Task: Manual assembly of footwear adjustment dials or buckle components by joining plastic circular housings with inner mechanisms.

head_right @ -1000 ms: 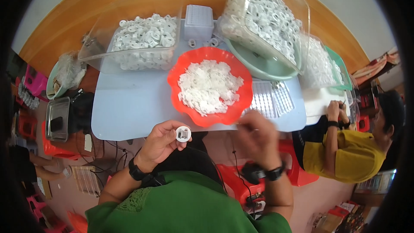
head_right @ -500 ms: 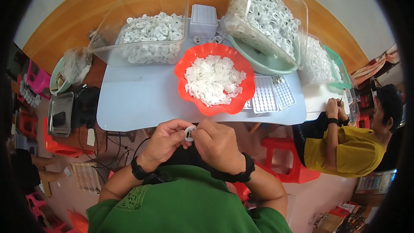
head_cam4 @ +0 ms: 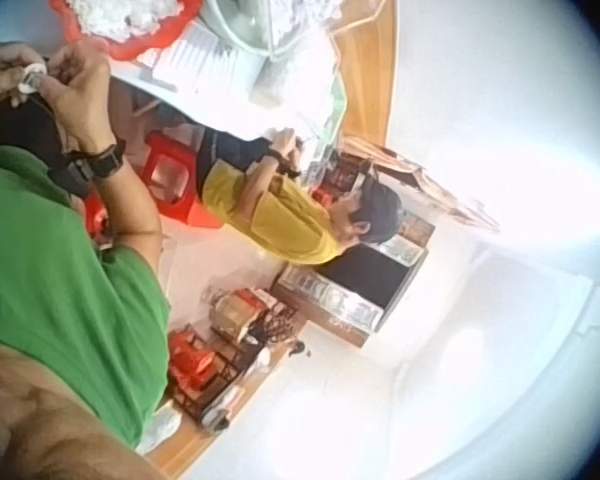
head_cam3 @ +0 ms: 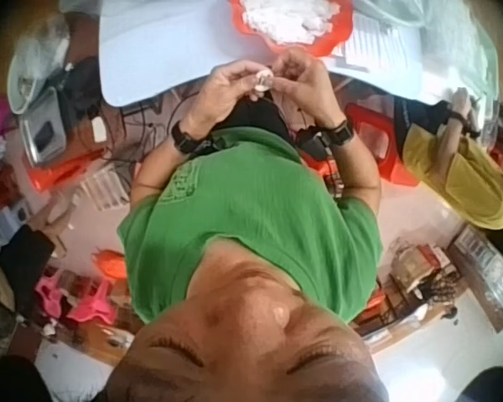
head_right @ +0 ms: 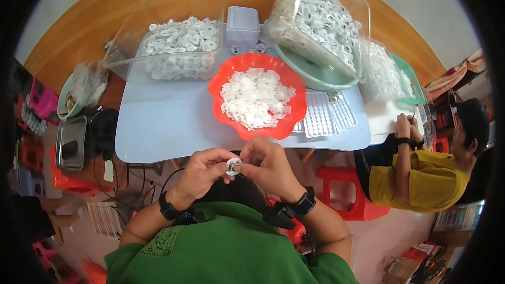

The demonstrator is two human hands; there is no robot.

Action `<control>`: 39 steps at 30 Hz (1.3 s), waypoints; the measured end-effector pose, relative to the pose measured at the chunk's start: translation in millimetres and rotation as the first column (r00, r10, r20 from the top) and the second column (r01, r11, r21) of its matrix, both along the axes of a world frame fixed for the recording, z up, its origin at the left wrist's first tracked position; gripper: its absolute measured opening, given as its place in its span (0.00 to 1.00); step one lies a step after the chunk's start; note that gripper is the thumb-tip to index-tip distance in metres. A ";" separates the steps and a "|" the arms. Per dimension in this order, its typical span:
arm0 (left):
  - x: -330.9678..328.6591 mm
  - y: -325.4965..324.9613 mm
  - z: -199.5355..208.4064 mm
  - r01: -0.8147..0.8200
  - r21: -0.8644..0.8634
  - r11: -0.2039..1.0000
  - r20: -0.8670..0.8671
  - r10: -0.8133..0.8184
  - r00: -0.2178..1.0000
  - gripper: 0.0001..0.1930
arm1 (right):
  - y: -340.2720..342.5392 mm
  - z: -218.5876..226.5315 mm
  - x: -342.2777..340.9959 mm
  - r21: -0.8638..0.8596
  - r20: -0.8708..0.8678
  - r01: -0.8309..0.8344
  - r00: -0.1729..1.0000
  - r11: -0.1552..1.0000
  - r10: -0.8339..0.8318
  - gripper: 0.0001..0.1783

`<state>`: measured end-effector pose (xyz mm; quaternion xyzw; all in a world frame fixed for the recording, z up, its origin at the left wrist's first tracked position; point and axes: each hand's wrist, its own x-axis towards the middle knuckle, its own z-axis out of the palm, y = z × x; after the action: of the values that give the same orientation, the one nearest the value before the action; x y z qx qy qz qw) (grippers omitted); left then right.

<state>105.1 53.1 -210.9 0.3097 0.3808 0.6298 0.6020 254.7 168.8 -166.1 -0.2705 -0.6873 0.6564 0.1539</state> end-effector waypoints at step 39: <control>-28.4 7.4 -11.7 -0.067 -0.054 0.996 0.307 0.081 0.948 0.16 | 248.6 -26.2 141.8 0.562 0.010 0.539 0.755 0.628 -0.656 0.05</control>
<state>76.7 60.5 -222.6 0.1799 0.3065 0.6844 0.6366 396.5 417.4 -192.3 -0.4996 -0.7216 0.3197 0.3570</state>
